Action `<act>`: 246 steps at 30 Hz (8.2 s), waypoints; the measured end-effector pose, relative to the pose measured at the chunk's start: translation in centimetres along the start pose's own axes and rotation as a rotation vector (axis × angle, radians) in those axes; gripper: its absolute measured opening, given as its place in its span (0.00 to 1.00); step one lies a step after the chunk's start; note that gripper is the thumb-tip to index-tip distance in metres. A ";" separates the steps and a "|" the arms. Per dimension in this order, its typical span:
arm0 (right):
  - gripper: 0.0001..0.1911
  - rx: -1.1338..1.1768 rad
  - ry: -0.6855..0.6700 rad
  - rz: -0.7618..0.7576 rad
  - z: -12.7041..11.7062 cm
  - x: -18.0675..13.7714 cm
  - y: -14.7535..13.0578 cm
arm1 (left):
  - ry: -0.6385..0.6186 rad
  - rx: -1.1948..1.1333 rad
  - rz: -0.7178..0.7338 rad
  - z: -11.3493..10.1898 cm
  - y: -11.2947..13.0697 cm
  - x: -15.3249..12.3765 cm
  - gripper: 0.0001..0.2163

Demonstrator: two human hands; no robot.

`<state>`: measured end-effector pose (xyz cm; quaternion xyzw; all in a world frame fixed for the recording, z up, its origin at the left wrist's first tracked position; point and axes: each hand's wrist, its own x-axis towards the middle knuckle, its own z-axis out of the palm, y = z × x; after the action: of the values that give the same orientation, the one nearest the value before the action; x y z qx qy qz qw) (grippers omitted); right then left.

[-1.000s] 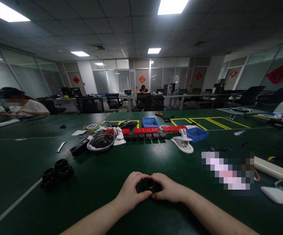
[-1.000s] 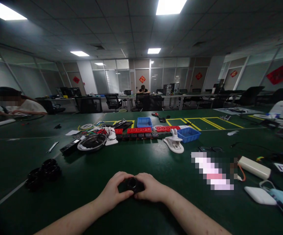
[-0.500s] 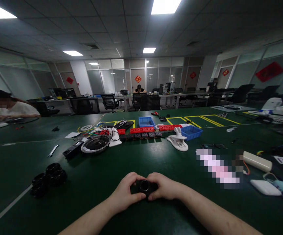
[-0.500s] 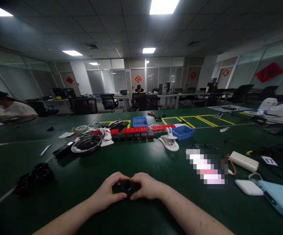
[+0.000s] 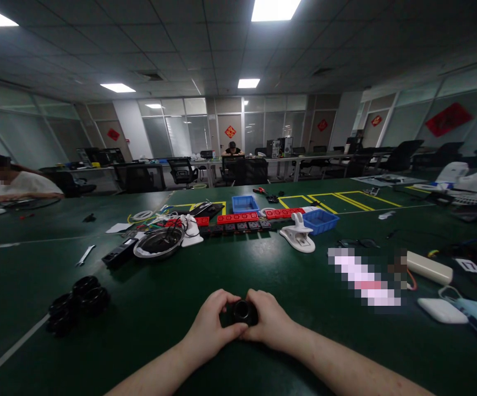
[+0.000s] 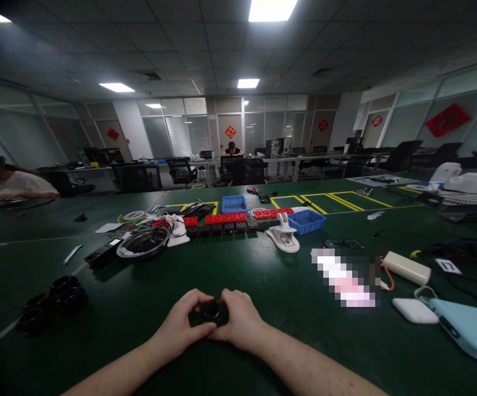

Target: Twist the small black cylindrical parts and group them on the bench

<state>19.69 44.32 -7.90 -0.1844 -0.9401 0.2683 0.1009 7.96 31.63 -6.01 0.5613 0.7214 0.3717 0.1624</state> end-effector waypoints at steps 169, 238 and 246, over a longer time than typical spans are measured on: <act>0.20 0.200 -0.264 -0.270 -2.0 0.6 1.3 | -0.144 0.032 0.123 -0.9 0.8 -0.5 0.16; 0.17 0.184 -0.190 -0.174 -1.7 -0.4 0.1 | -0.143 0.006 0.160 -1.5 -0.6 -0.6 0.17; 0.14 0.189 -0.221 -0.235 -1.8 -0.2 0.2 | -0.190 -0.029 0.151 -1.5 -0.8 -0.4 0.17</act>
<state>20.47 45.26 -6.54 -0.0325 -0.9312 0.3604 0.0447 6.52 30.68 -5.66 0.6444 0.6530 0.3383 0.2095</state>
